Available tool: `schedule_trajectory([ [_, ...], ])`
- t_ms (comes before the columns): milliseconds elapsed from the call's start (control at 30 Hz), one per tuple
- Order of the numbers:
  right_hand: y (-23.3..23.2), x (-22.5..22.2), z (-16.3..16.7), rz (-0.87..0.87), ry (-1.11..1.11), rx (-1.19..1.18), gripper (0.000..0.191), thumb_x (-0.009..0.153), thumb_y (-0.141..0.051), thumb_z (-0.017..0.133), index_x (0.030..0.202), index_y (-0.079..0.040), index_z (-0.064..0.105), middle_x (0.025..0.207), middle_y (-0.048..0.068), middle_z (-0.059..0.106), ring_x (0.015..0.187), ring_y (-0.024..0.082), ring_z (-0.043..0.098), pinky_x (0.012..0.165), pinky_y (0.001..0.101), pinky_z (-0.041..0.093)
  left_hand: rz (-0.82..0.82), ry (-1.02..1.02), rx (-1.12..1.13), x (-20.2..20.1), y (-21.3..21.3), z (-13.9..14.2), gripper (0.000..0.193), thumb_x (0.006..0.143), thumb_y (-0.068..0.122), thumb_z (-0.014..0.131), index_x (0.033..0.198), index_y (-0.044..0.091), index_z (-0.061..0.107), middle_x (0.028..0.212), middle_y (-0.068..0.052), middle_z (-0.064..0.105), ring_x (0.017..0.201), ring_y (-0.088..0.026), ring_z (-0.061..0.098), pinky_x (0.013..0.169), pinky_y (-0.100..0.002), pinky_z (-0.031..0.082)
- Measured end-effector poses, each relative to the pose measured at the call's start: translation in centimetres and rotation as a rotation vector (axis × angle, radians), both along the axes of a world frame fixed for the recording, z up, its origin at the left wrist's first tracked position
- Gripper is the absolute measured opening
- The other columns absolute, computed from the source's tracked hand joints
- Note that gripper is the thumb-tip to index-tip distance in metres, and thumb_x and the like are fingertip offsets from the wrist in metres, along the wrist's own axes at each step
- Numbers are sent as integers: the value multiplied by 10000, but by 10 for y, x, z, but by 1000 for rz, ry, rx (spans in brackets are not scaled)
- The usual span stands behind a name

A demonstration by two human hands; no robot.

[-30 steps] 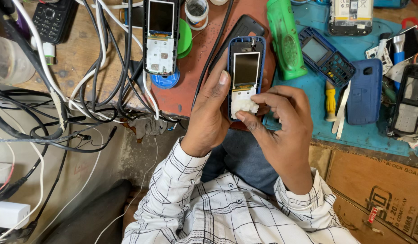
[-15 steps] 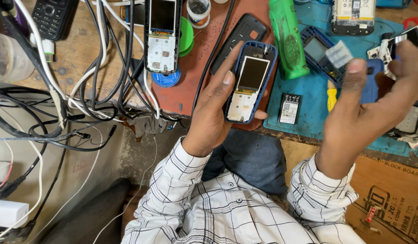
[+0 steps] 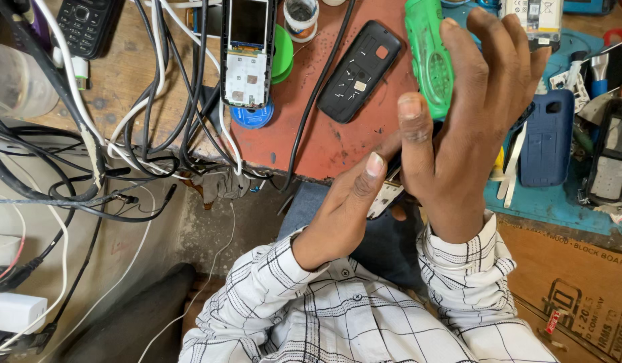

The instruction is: The person repairs a blue feature phone at a cluttered workbench. They unscrew the back cover with a yellow screwdriver, remove the battery, wipe the inside of the phone with a cloth, reinsert the battery and cover, and tighten the screws with the screwdriver.

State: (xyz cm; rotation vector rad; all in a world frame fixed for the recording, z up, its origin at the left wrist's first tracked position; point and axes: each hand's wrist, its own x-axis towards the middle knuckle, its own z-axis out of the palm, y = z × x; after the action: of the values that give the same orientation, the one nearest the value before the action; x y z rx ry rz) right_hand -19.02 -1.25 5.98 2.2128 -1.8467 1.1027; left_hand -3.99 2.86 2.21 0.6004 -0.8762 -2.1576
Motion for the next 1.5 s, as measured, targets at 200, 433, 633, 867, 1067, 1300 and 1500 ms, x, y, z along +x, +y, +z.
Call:
schedule_trajectory([
  [200, -10, -7, 6, -103, 2, -84, 497, 1161, -470, 397, 1384, -52, 546, 1449, 168, 529, 1455, 390, 417, 1224, 591, 140, 127, -57, -208, 4, 3, 8, 726, 1145, 514, 282, 1638, -19, 290, 1650, -154, 393, 1334, -168, 477, 1042, -292, 424],
  [433, 16, 11, 11, -38, -87, -43, 480, 1155, -479, 441, 1394, -84, 573, 1484, 108, 543, 1452, 342, 420, 1273, 522, 124, 136, -7, -89, 10, 6, 5, 848, 1106, 614, 296, 1687, -2, 262, 1559, -162, 486, 1137, -174, 598, 841, -295, 571],
  [633, 7, 11, 1, -15, 13, 76, 446, 1174, -456, 480, 1387, -89, 618, 1474, 127, 548, 1498, 385, 387, 1264, 594, 36, 78, -39, -118, 13, 9, 3, 913, 1074, 690, 262, 1678, 5, 257, 1546, -159, 498, 1124, -153, 610, 786, -308, 580],
  [867, 22, -46, 1, -188, -58, -73, 292, 1183, -234, 516, 1315, -4, 636, 1339, 166, 639, 1308, 310, 586, 1147, 452, 434, 110, 16, -87, 19, 9, 0, 895, 1086, 672, 303, 1693, 17, 254, 1497, -160, 545, 1078, -203, 643, 775, -342, 610],
  [1067, 88, -150, -34, -639, -220, 89, 259, 1119, -215, 664, 1210, 16, 739, 987, 60, 732, 805, 155, 635, 729, 303, 502, 203, 168, 107, 18, 1, -11, 850, 1063, 650, 296, 1674, 64, 226, 1490, -187, 521, 1109, -229, 663, 775, -388, 624],
  [1300, 117, -204, -66, -645, -117, 149, 317, 1041, -212, 760, 1200, 55, 695, 1082, 104, 700, 907, 166, 652, 775, 324, 549, 188, 359, 124, 16, 1, -11, 772, 1125, 626, 262, 1643, 58, 330, 1502, -210, 525, 1005, -207, 670, 724, -336, 605],
  [1500, 101, -190, -47, -826, -260, 321, 341, 1027, -309, 842, 1127, 0, 737, 961, 46, 681, 792, 176, 602, 724, 329, 514, 192, 333, 106, 14, -1, -10, 723, 1130, 590, 251, 1646, 88, 318, 1505, -257, 522, 990, -194, 672, 781, -349, 599],
])
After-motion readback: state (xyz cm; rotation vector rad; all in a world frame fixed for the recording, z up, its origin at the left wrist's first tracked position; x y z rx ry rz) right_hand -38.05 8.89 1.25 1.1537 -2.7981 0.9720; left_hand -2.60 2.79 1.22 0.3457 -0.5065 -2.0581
